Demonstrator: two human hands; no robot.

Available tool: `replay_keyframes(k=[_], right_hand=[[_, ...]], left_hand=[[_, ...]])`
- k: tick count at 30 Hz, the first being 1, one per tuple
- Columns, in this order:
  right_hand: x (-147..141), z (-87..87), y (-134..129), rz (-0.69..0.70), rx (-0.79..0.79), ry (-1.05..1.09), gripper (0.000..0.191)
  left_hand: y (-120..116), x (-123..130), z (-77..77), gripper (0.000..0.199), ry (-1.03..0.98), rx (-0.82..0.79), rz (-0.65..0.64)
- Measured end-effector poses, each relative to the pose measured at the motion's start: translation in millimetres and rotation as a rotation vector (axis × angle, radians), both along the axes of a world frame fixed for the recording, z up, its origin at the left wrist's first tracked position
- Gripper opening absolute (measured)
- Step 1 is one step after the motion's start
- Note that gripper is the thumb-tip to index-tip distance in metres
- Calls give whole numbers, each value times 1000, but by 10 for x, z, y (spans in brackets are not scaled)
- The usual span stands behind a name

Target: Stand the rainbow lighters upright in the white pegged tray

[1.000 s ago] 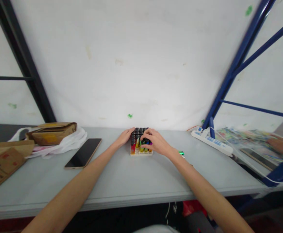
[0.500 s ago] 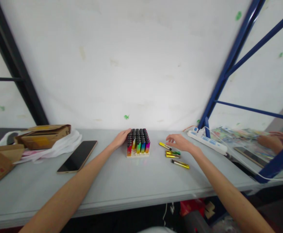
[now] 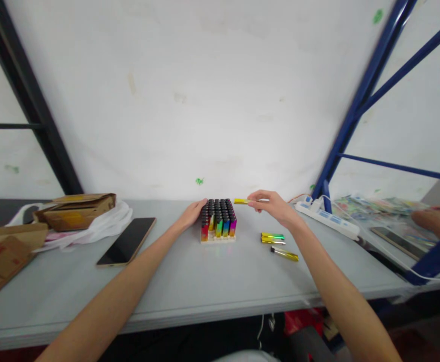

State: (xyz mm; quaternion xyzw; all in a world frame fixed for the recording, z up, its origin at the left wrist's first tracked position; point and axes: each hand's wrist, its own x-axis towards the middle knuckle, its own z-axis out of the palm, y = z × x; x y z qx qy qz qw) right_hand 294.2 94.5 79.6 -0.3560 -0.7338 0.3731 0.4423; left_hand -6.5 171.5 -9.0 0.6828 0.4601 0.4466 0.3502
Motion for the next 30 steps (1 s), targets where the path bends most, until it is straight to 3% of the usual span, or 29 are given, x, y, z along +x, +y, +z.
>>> replay_keyframes(k=[4,8,12,17,22,26,30], right_hand=[[-369,156,-76,134,-175,413,38],[-623,33,-86,191,-320,623,34],[-742,-127,-141,231,-335,581,31],[-800,-195,-249,268,-278,416,33],[-916,-250,-297,239,-396,370,37],[-1006,-316,-274,67,-428,392,55],[-1045,-368,-274,-80,-363,374,48]], left_hand=[[16,-3,-7,68,13,4,-9],[11,-3,4,68,35,9,-11],[-6,-1,20,68,53,18,5],[-20,2,31,68,57,32,-10],[-28,2,40,67,42,39,-2],[-41,9,49,66,17,41,-5],[-39,17,44,66,7,45,-14]])
